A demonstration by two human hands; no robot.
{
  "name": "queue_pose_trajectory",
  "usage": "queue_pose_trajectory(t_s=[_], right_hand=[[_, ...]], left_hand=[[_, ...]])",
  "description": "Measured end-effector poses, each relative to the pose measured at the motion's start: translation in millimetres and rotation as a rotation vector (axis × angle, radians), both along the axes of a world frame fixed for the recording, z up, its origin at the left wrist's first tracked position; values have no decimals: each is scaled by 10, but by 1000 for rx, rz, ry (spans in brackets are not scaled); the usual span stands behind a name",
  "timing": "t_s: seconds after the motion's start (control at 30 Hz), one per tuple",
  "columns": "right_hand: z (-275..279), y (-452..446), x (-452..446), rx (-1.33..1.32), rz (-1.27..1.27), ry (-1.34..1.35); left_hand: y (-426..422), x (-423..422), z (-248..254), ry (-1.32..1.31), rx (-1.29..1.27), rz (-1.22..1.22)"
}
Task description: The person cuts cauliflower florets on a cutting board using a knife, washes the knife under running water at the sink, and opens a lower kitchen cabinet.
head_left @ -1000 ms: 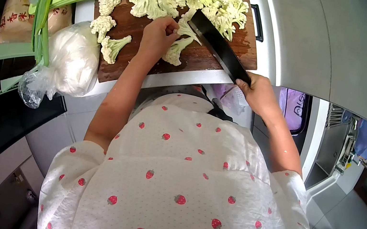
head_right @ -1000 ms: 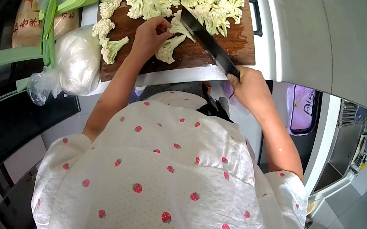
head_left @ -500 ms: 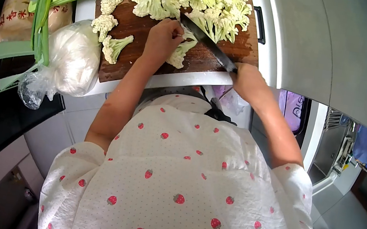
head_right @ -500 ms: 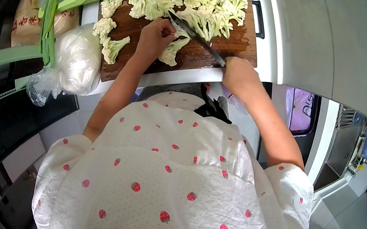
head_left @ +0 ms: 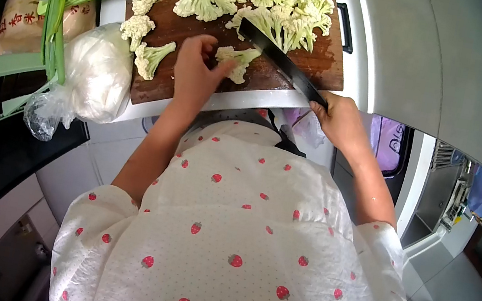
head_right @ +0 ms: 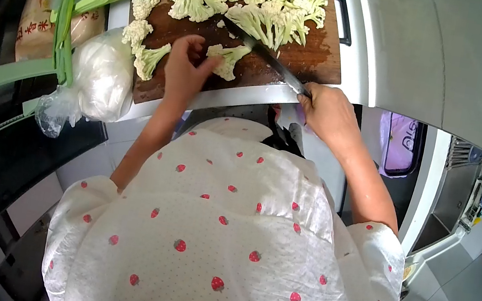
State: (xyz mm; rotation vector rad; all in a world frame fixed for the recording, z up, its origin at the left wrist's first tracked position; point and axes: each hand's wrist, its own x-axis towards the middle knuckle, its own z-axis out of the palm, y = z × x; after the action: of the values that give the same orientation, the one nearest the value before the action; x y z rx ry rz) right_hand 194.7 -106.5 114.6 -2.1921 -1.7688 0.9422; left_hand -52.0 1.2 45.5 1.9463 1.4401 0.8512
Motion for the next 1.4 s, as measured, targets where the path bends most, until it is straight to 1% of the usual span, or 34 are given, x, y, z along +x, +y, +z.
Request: queue_pose_trajectory(t_s=[0.1, 0.17, 0.23, 0.27, 0.33, 0.37, 0.43, 0.5, 0.6, 0.67, 0.7, 0.77, 0.8, 0.87, 0.9, 0.97, 1.07, 1.17, 1.2, 1.27, 1.3, 1.37, 1.4], right_hand=[[22, 90, 34, -27, 8, -22], [84, 121, 20, -39, 1, -44], [151, 119, -11, -58, -86, 8], [183, 114, -24, -56, -75, 8], [241, 84, -32, -144, -122, 75], [243, 54, -34, -144, -119, 74], [206, -20, -27, -126, -101, 162], [187, -52, -18, -166, -90, 162], [194, -86, -23, -193, -44, 166], [138, -122, -16, -113, 19, 76], [128, -125, -18, -115, 17, 75], [111, -113, -38, -76, 64, -34], [129, -113, -66, -77, 62, -36], [184, -107, -121, -37, 89, -182], [176, -104, -124, -35, 89, -184], [149, -98, -127, -76, 148, -317], [162, -8, -152, -131, 172, -347], [-102, 157, -225, -167, 195, -359], [-119, 160, -246, -168, 194, -356], [-151, 184, -268, -96, 75, -225], [-178, 185, -232, -98, 72, -219], [-215, 202, -84, -111, -40, 36], [-179, 187, -91, -105, -53, 49]], left_hand=[[-182, 64, -57, 25, 14, -29], [-102, 59, -138, 17, -36, -30], [28, 27, -177, -18, 109, -78], [70, 18, -185, -54, 93, -77], [81, -8, -192, -57, 104, -65], [80, -12, -199, -60, 109, -66], [21, -9, -197, -69, 111, -47], [-2, 8, -215, -77, 114, -29], [21, 55, -256, -100, 43, 15], [29, 85, -262, -96, 82, 22], [26, 90, -273, -97, 79, 21], [26, 98, -293, -90, 112, 29], [26, 99, -290, -92, 111, 27], [27, 96, -275, -120, 43, 31], [28, 93, -278, -123, 45, 31], [26, 88, -289, -155, 44, 30], [36, 66, -262, -133, 41, 25], [32, 44, -236, -133, 36, 18], [24, 34, -237, -130, 35, 16], [13, 6, -255, -120, 24, 4], [-5, -18, -276, -114, 22, 1], [3, -13, -329, -274, 47, -9], [12, -5, -337, -273, 46, -8]])
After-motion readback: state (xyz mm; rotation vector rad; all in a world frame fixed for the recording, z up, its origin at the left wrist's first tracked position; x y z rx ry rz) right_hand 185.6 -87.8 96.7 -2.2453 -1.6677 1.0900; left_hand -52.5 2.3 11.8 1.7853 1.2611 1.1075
